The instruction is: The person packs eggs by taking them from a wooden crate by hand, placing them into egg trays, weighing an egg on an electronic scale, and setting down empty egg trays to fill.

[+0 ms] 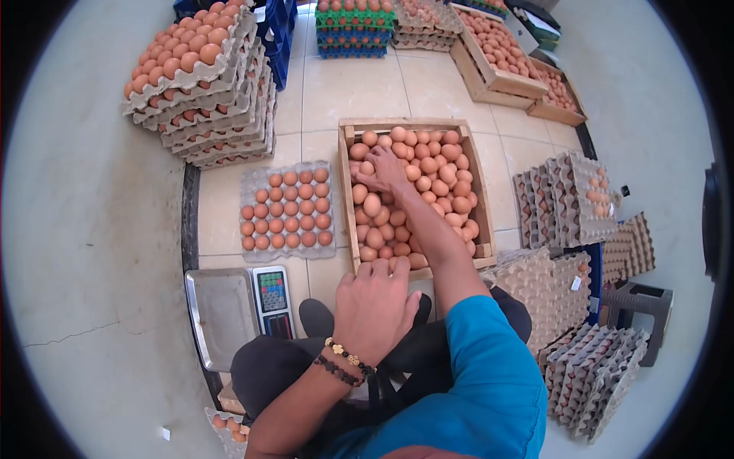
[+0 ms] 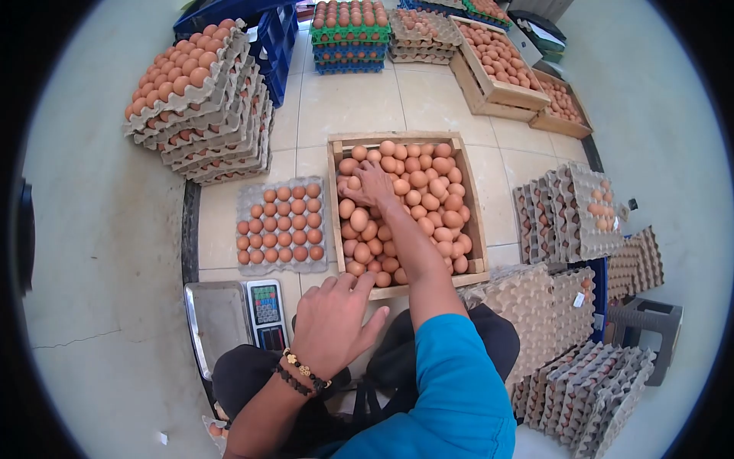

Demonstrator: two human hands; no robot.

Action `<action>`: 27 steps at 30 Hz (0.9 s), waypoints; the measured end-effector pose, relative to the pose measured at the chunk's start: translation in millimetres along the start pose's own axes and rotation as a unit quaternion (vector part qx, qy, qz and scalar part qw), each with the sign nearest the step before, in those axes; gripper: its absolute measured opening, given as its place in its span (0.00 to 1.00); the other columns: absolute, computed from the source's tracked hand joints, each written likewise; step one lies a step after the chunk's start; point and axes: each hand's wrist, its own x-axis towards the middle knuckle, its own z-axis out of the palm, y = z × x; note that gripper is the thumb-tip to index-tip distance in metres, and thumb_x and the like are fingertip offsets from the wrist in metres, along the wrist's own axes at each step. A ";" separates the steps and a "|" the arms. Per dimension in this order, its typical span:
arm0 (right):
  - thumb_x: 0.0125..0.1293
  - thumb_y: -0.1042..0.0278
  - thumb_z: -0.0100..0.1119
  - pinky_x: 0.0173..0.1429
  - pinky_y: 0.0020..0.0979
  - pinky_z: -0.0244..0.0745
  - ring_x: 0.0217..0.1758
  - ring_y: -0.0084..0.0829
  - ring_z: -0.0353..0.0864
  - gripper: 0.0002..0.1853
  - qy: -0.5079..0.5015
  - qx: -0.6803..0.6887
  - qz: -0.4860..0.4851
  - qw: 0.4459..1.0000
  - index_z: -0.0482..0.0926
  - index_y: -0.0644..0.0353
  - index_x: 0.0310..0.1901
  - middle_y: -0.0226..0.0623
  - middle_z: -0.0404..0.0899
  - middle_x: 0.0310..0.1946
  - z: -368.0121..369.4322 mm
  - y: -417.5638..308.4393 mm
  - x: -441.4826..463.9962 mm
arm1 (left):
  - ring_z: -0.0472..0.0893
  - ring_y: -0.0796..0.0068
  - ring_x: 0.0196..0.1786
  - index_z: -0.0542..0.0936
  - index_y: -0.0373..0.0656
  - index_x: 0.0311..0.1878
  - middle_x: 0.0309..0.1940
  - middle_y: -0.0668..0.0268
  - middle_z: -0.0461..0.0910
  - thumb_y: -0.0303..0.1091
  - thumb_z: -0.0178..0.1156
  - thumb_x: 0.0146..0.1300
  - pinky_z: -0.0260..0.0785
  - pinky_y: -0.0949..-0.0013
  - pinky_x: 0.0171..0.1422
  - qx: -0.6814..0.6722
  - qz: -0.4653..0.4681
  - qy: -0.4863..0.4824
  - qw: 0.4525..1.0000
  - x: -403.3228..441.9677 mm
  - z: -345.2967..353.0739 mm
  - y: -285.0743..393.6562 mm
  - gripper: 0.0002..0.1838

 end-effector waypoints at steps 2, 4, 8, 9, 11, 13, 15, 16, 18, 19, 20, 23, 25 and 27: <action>0.53 0.38 0.63 0.58 0.44 0.76 0.61 0.42 0.73 0.28 -0.013 -0.015 -0.003 1.000 0.85 0.58 0.43 0.40 0.77 0.51 1.5 0.6 0.1 | 0.82 0.60 0.40 0.78 0.39 0.53 0.38 0.59 0.80 0.45 0.64 0.60 0.75 0.59 0.41 -0.003 0.002 0.002 1.000 -0.1 1.2 0.1 0.23; 0.54 0.38 0.63 0.58 0.43 0.76 0.60 0.42 0.74 0.29 -0.012 -0.018 -0.002 1.000 0.85 0.59 0.43 0.42 0.78 0.51 3.9 1.6 1.7 | 0.82 0.60 0.40 0.78 0.39 0.53 0.37 0.59 0.80 0.45 0.64 0.60 0.75 0.59 0.41 -0.002 0.001 0.004 1.000 -0.2 2.1 -0.5 0.23; 0.55 0.42 0.62 0.53 0.42 0.76 0.54 0.41 0.77 0.27 -0.017 0.010 0.036 0.999 0.84 0.61 0.41 0.41 0.79 0.48 3.0 0.6 6.5 | 0.82 0.60 0.40 0.78 0.41 0.53 0.36 0.60 0.80 0.45 0.64 0.60 0.75 0.58 0.41 0.003 -0.008 0.002 1.000 -0.3 1.1 -3.4 0.23; 0.55 0.39 0.61 0.59 0.42 0.76 0.53 0.48 0.80 0.32 -0.039 0.044 0.044 0.997 0.84 0.68 0.42 0.52 0.80 0.48 -8.3 -5.3 7.4 | 0.82 0.60 0.40 0.78 0.41 0.53 0.36 0.60 0.80 0.45 0.64 0.60 0.75 0.58 0.41 0.003 -0.009 0.003 1.000 0.2 0.5 -3.5 0.23; 0.58 0.41 0.60 0.54 0.39 0.78 0.48 0.44 0.82 0.31 -0.010 0.102 0.079 0.992 0.83 0.68 0.41 0.51 0.81 0.45 -14.9 -4.8 5.8 | 0.82 0.59 0.39 0.78 0.41 0.54 0.35 0.59 0.81 0.45 0.64 0.60 0.75 0.57 0.41 -0.003 -0.010 0.014 1.000 0.0 2.6 -5.4 0.23; 0.60 0.42 0.59 0.48 0.35 0.80 0.44 0.39 0.83 0.29 -0.026 0.238 0.112 0.964 0.82 0.68 0.40 0.48 0.82 0.41 -17.4 5.2 12.8 | 0.83 0.57 0.39 0.78 0.42 0.54 0.34 0.59 0.81 0.45 0.64 0.60 0.75 0.57 0.41 -0.012 -0.013 0.022 1.000 0.2 1.6 -8.9 0.23; 0.64 0.42 0.57 0.42 0.31 0.80 0.41 0.33 0.82 0.27 -0.091 0.441 0.138 0.882 0.81 0.65 0.39 0.44 0.82 0.38 -29.0 14.6 27.0 | 0.83 0.56 0.39 0.78 0.42 0.54 0.34 0.58 0.81 0.45 0.64 0.60 0.75 0.56 0.41 -0.024 -0.018 0.024 0.999 1.4 -3.6 -12.7 0.23; 0.65 0.42 0.56 0.41 0.30 0.79 0.41 0.31 0.82 0.26 -0.110 0.502 0.175 0.840 0.81 0.64 0.39 0.41 0.82 0.38 -40.4 11.5 25.3 | 0.83 0.55 0.39 0.78 0.42 0.54 0.35 0.58 0.82 0.45 0.64 0.60 0.75 0.55 0.41 -0.031 -0.023 0.037 0.999 1.5 -5.7 -16.3 0.23; 0.68 0.42 0.53 0.38 0.27 0.78 0.40 0.27 0.81 0.24 -0.141 0.611 0.244 0.740 0.80 0.60 0.40 0.36 0.81 0.37 -81.2 -1.2 14.7 | 0.83 0.54 0.39 0.79 0.43 0.54 0.35 0.58 0.82 0.45 0.64 0.60 0.75 0.55 0.42 -0.047 -0.030 0.063 0.996 2.8 -12.8 -23.0 0.22; 0.69 0.41 0.53 0.38 0.29 0.80 0.40 0.29 0.81 0.25 -0.162 0.615 0.254 0.729 0.79 0.60 0.42 0.37 0.81 0.38 -110.5 -18.9 1.5 | 0.83 0.54 0.41 0.80 0.44 0.55 0.37 0.58 0.82 0.43 0.65 0.60 0.75 0.55 0.44 -0.048 -0.052 0.064 0.995 4.8 -20.8 -23.2 0.22; 0.70 0.41 0.52 0.38 0.28 0.81 0.40 0.29 0.82 0.25 -0.180 0.649 0.242 0.699 0.79 0.60 0.42 0.37 0.81 0.38 -126.0 -28.4 -9.3 | 0.82 0.54 0.41 0.80 0.44 0.55 0.37 0.57 0.82 0.42 0.65 0.59 0.75 0.55 0.44 -0.054 -0.042 0.095 0.993 6.8 -23.7 -27.3 0.22; 0.71 0.40 0.51 0.39 0.29 0.83 0.38 0.29 0.82 0.26 -0.242 0.703 0.199 0.638 0.78 0.59 0.44 0.36 0.81 0.37 -166.6 -56.7 -50.3 | 0.82 0.55 0.43 0.79 0.43 0.57 0.39 0.56 0.83 0.40 0.67 0.59 0.75 0.58 0.46 -0.085 -0.002 0.172 0.982 15.6 -18.9 -39.2 0.23; 0.72 0.39 0.50 0.37 0.30 0.85 0.38 0.29 0.83 0.26 -0.259 0.704 0.200 0.631 0.76 0.58 0.47 0.36 0.81 0.37 -193.3 -88.3 -86.9 | 0.83 0.58 0.46 0.79 0.42 0.59 0.43 0.56 0.84 0.40 0.69 0.59 0.75 0.61 0.47 -0.120 0.032 0.206 0.971 20.9 -19.8 -35.6 0.25; 0.73 0.38 0.49 0.34 0.32 0.87 0.37 0.29 0.85 0.27 -0.238 0.725 0.233 0.603 0.73 0.56 0.53 0.36 0.80 0.38 -212.8 -124.9 -125.8 | 0.84 0.57 0.49 0.78 0.41 0.60 0.47 0.54 0.83 0.44 0.69 0.59 0.75 0.60 0.53 -0.234 0.048 0.167 0.957 19.9 -16.8 -27.6 0.28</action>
